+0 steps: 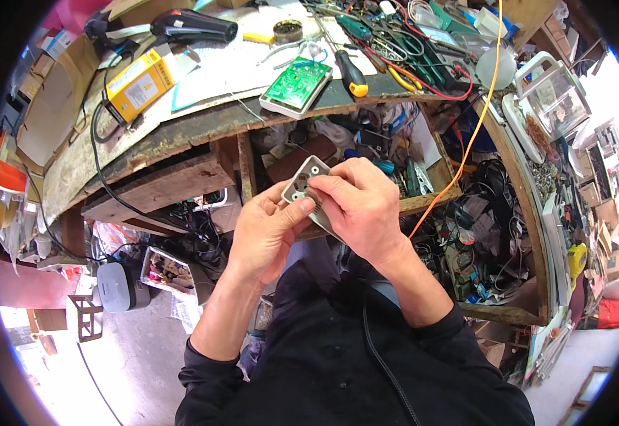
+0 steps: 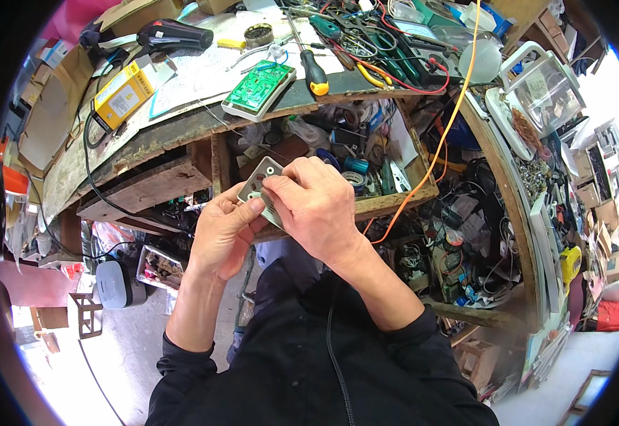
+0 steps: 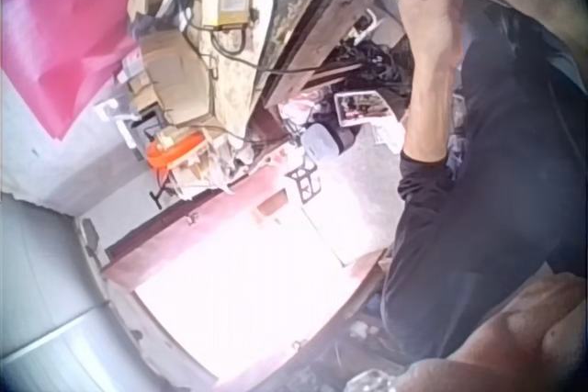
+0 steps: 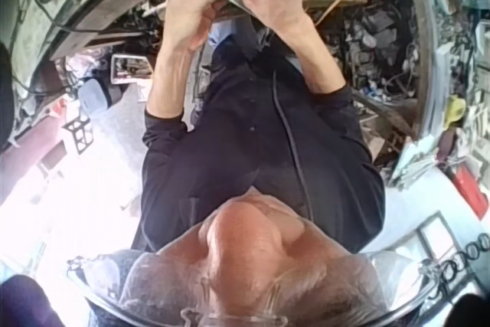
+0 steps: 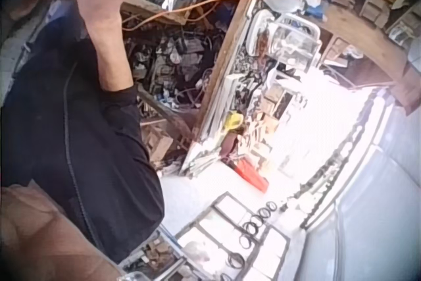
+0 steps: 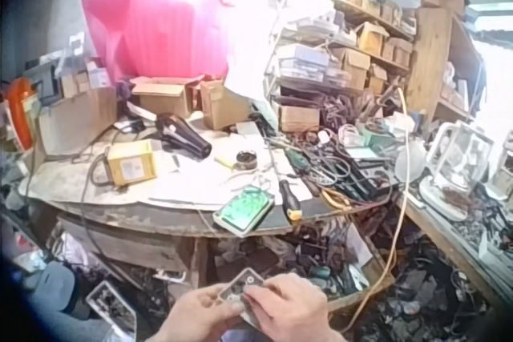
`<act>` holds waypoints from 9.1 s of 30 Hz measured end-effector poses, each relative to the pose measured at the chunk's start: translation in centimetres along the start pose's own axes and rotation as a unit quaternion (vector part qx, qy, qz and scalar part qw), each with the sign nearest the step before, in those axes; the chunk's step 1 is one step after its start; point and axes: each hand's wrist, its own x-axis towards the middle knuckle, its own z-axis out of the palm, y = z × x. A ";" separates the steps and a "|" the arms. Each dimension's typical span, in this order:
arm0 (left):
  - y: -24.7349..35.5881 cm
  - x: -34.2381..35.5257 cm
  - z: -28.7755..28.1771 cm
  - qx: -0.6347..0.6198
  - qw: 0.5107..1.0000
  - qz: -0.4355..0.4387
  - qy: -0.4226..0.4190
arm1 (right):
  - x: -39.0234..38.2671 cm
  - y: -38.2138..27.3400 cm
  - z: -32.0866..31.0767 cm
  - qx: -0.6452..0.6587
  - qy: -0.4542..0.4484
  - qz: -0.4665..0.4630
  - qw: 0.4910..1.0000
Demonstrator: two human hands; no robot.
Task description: The person solders components onto a green circuit board using a soldering iron and solder wire, then handles a white plastic electrical outlet cover, inspecting its interior and exterior surfaces.
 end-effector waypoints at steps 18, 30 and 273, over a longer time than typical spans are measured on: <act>-0.8 -0.9 1.1 0.067 0.997 0.028 0.010 | 0.0 -1.1 -0.7 -0.047 -0.062 -0.010 0.997; -3.5 -1.0 4.7 0.277 0.938 0.205 0.025 | -2.2 -0.6 -2.9 0.312 0.068 0.246 0.915; -9.9 -7.1 1.3 0.035 0.994 -0.099 0.000 | -18.1 -2.5 -4.9 0.735 0.024 0.573 0.362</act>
